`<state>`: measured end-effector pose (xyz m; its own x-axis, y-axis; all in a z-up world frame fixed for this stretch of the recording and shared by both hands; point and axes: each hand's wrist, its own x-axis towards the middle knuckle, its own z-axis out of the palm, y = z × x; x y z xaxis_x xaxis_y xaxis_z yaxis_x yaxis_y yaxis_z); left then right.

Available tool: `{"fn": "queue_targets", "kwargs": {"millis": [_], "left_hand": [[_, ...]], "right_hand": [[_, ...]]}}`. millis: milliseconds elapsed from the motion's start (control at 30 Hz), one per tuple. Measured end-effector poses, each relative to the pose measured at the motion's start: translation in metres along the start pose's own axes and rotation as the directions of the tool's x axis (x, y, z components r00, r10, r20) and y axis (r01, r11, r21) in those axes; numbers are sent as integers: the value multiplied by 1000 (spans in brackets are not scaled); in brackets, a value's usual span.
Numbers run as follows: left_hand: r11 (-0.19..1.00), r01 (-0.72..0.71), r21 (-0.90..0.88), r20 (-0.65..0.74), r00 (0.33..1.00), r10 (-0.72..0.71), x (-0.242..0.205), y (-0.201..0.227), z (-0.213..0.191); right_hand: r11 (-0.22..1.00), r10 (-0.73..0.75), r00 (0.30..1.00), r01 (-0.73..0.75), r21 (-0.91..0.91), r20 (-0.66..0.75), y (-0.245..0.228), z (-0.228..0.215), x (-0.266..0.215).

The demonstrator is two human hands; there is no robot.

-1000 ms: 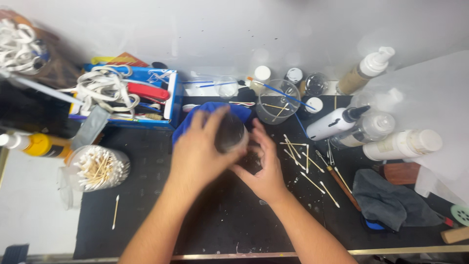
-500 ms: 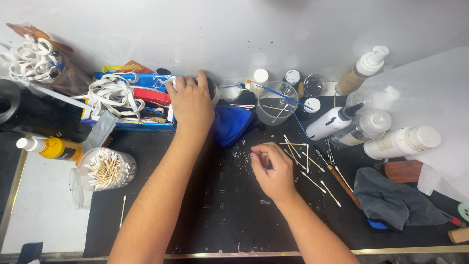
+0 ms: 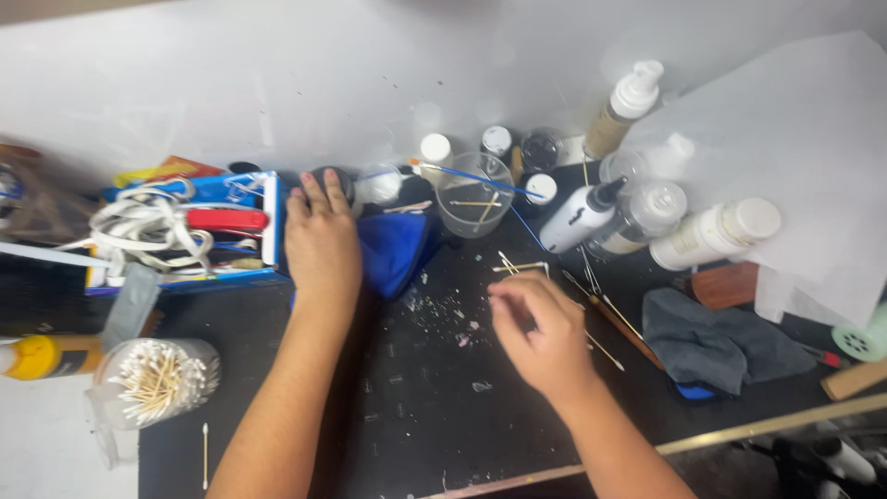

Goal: The person cleans the white rubber sole of a black sneaker using a cotton swab dipped in a liquid solution. They systematically scrub the textured tread pattern of the sole, repeatedly dipping the swab into a small container of liquid to maintain saturation. The person handles the shoe and the cleaning tools with both hands, focusing on the bottom surface of the footwear.

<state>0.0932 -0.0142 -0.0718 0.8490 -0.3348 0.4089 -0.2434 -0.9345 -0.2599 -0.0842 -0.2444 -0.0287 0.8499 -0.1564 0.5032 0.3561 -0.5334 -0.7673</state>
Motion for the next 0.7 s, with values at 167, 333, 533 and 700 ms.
{"fn": "queue_targets", "kwargs": {"millis": [167,333,533,700], "left_hand": [[993,-35,-113,-13,999,34,-9,-8,-1],[919,-143,-366,-174,981,83,-3,-18,-42],[708,-132,-694,-306,944,-124,20,-21,-156],[510,-390,-767,-564,789,-243,95,-11,-210]], "right_hand": [[880,1,999,17,-475,37,9,-29,-4],[828,-1,1000,4,-560,7,19,-15,-11],[841,-19,1000,20,-541,7,33,-9,-14],[873,-7,999,24,-486,37,35,-10,-16]]}}
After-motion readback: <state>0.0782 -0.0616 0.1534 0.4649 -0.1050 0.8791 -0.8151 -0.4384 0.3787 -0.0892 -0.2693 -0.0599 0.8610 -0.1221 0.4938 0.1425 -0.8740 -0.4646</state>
